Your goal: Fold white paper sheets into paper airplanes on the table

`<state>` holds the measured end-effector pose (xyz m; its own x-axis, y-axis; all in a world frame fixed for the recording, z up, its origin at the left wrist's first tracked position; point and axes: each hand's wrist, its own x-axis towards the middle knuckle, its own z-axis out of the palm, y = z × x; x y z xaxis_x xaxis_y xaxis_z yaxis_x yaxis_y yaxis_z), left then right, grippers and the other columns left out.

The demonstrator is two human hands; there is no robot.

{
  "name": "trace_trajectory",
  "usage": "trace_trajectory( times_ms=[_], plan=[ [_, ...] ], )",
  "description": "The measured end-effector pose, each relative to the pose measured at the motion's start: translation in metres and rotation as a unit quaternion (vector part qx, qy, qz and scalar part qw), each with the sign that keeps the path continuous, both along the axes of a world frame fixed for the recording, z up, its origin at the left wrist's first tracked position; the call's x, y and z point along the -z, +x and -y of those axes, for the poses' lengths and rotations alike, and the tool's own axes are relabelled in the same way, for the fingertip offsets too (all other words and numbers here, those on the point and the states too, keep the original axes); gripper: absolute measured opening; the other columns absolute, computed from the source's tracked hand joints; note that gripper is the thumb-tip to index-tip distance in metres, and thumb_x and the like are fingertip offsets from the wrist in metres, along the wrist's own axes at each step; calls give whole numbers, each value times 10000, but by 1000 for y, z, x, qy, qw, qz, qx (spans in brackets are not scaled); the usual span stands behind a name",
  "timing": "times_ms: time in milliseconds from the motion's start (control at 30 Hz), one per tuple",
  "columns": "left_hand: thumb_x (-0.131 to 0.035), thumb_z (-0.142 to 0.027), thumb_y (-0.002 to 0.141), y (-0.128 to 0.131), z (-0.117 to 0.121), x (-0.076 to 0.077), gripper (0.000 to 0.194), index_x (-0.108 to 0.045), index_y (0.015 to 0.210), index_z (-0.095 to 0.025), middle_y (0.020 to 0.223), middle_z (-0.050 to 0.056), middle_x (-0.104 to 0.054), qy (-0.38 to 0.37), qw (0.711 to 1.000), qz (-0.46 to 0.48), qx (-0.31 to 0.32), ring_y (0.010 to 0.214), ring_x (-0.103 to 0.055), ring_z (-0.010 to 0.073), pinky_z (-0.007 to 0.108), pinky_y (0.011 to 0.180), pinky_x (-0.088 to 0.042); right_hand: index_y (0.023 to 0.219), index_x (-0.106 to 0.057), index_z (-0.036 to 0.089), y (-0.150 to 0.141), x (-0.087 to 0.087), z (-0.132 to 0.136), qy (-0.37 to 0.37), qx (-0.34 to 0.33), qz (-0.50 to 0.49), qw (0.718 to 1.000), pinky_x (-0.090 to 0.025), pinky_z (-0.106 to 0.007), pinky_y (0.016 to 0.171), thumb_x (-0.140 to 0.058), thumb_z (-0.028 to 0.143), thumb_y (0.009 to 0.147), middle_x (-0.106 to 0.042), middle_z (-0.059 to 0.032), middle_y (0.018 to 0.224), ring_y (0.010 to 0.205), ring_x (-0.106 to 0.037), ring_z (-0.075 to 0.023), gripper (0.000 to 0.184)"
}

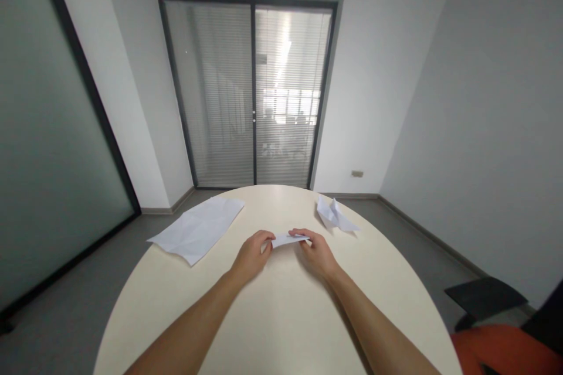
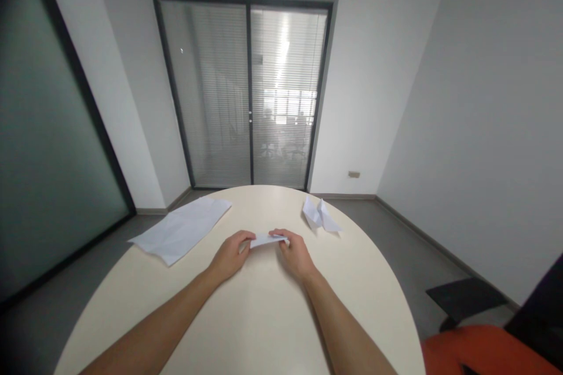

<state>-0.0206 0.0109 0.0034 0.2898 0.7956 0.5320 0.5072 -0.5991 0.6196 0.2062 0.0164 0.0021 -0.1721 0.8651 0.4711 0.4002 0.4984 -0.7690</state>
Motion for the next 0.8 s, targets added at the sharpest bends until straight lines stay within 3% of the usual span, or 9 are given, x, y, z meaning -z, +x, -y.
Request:
trace_trajectory(
  times_ms=[233, 400, 533, 667, 800],
  plan=[
    [-532, -80, 841, -7, -1, 8, 324, -721, 1055, -233, 1154, 30, -716, -39, 994, -94, -34, 1072, -659, 199, 331, 993, -493, 1153, -729, 267, 5, -11, 15, 1, -61, 196, 979, -291, -518, 1160, -451, 67, 769, -717, -30, 1208, 1171, -628, -242, 514],
    [-451, -88, 900, -4, 1, 3, 354, -738, 1071, -203, 1206, 47, -706, -22, 991, -125, -42, 1119, -641, 188, 336, 1038, -463, 1225, -698, 207, 2, -19, 23, 35, -76, 266, 960, -439, -410, 1027, -493, 98, 787, -721, -85, 1188, 1095, -646, -250, 496],
    [-454, -243, 976, 1, 9, -1, 328, -683, 1208, -207, 1299, 63, -664, -5, 985, -174, 1, 1243, -574, 219, 416, 1112, -389, 1200, -707, 222, -1, -26, 29, 38, -87, 272, 958, -477, -366, 958, -531, 128, 797, -739, -72, 1116, 1037, -650, -243, 450],
    [-439, -324, 1001, 2, 17, -6, 359, -643, 1268, -197, 1383, 103, -598, 16, 971, -235, 33, 1301, -516, 257, 472, 1109, -368, 1153, -737, 244, -3, -31, 34, 47, -113, 259, 958, -451, -399, 1026, -613, 340, 877, -702, -90, 1216, 1155, -605, -266, 318],
    [-480, -339, 980, -1, 22, -14, 326, -662, 1221, -215, 1361, 94, -612, 44, 964, -257, 49, 1242, -525, 266, 449, 1059, -407, 1279, -671, 241, -2, -24, 32, 22, -124, 260, 957, -340, -496, 1135, -556, 509, 928, -587, -128, 1396, 1338, -487, -298, 456]
  ],
)
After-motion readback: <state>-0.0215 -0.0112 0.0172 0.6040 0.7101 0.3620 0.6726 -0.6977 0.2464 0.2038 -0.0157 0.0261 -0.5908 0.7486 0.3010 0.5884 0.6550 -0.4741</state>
